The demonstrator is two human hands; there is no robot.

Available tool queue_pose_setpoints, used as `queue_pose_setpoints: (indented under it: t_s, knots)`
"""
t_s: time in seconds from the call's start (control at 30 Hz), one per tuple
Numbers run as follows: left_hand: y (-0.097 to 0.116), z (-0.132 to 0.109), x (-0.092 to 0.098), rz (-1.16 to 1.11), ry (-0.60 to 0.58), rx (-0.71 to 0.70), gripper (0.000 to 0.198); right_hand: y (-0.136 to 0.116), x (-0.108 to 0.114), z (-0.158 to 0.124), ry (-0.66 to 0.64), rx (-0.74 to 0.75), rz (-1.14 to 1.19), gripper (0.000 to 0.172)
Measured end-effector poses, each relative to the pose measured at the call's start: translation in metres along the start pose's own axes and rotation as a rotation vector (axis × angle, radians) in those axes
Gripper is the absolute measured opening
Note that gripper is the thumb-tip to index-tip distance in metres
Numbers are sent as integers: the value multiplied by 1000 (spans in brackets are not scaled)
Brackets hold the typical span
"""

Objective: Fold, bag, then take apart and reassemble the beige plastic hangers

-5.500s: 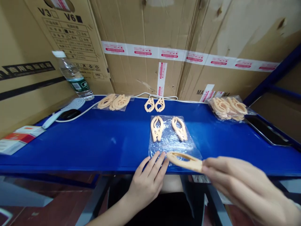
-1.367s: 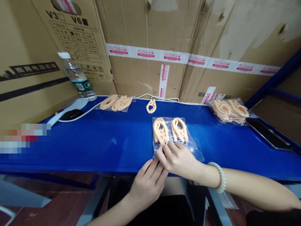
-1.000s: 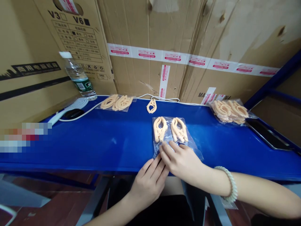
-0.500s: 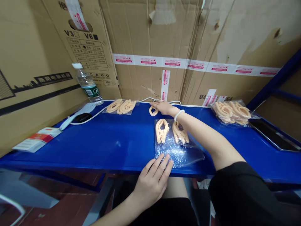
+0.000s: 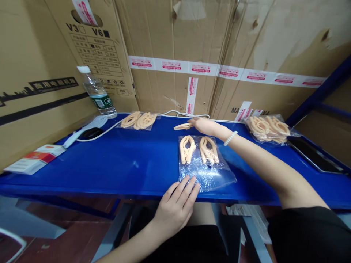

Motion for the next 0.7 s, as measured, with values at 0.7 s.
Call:
queue_pose_setpoints:
  t_s: [0.7]
  knots:
    - [1, -1, 0, -47, 2, 18, 51, -176, 10, -234, 601, 246, -112, 23]
Point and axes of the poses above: each hand's wrist, its own z-axis towards the middle knuckle, its own x-axis out of the back of the hand, y = z × x, the point moved 10 cm from there along z, towards the middle knuckle, and after that the axes turned 12 degrees about -y, right-handed, at the moved point
